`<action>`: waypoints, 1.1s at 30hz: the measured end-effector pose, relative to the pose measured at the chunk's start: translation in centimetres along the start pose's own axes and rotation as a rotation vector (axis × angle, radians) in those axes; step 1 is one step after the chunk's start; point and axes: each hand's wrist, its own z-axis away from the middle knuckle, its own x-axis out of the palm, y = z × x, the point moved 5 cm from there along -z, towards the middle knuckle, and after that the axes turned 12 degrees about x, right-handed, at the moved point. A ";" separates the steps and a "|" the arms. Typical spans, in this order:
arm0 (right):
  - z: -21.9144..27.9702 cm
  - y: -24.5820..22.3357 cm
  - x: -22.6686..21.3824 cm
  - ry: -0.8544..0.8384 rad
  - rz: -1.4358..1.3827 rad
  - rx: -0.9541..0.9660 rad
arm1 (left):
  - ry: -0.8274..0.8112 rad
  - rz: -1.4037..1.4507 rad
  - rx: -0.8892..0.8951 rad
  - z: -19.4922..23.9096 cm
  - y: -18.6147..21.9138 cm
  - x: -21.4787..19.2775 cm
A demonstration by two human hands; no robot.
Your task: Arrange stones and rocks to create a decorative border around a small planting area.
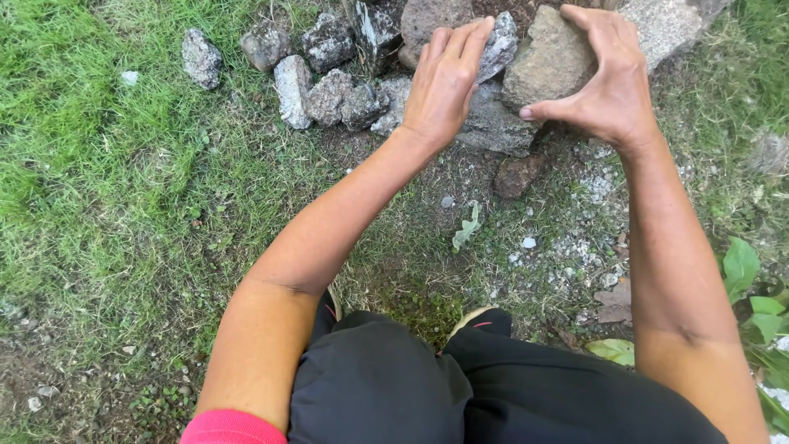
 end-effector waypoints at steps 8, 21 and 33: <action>0.0 0.1 0.3 -0.012 0.034 -0.046 | 0.005 -0.038 0.024 0.1 -0.5 0.6; 1.1 0.0 1.2 0.048 0.024 0.008 | 0.009 -0.038 0.049 0.5 -0.3 0.5; 1.0 0.2 1.5 0.084 0.039 -0.025 | 0.041 -0.051 0.058 0.8 -0.8 1.7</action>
